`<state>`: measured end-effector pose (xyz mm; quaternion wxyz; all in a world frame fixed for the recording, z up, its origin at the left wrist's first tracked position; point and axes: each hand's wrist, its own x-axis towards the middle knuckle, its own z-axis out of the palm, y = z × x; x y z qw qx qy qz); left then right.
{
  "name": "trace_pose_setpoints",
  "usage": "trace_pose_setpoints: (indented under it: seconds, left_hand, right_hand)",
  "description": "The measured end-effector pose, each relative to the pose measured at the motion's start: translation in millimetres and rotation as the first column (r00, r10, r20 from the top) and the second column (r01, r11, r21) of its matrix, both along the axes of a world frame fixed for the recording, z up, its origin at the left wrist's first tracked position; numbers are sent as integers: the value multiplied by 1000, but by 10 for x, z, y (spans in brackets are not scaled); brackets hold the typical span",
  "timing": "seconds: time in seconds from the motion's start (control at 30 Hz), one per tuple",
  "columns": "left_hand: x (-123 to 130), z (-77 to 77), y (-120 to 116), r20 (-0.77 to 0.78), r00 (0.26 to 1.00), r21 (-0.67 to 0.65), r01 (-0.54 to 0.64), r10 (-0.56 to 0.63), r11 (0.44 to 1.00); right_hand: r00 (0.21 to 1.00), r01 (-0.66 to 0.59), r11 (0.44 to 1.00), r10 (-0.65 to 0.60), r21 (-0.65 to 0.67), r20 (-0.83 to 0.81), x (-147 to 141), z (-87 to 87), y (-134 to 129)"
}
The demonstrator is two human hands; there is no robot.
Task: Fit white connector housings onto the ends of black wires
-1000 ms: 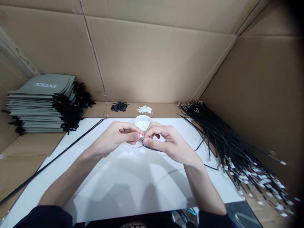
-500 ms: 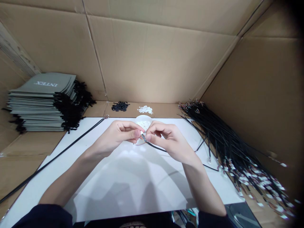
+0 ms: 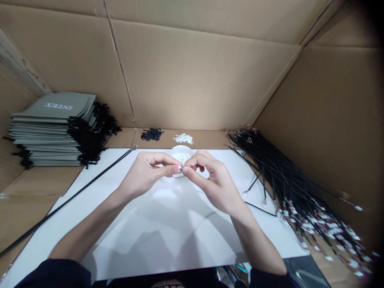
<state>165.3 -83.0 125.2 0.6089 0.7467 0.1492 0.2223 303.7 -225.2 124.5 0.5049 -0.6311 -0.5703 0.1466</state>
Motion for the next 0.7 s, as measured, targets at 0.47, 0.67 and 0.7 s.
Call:
trace_pose_setpoints:
  seconds: [0.47, 0.67, 0.7]
  left_hand:
    - [-27, -4, -106, 46, 996, 24, -79, 78, 997]
    - [-45, 4, -88, 35, 997, 33, -72, 70, 997]
    - [-44, 3, -79, 45, 996, 29, -76, 74, 997]
  right_hand:
    - [932, 124, 976, -176, 178, 316, -155, -73, 46]
    - [873, 164, 944, -273, 285, 405, -238, -145, 81]
    - [879, 158, 943, -270, 294, 393, -233, -143, 85]
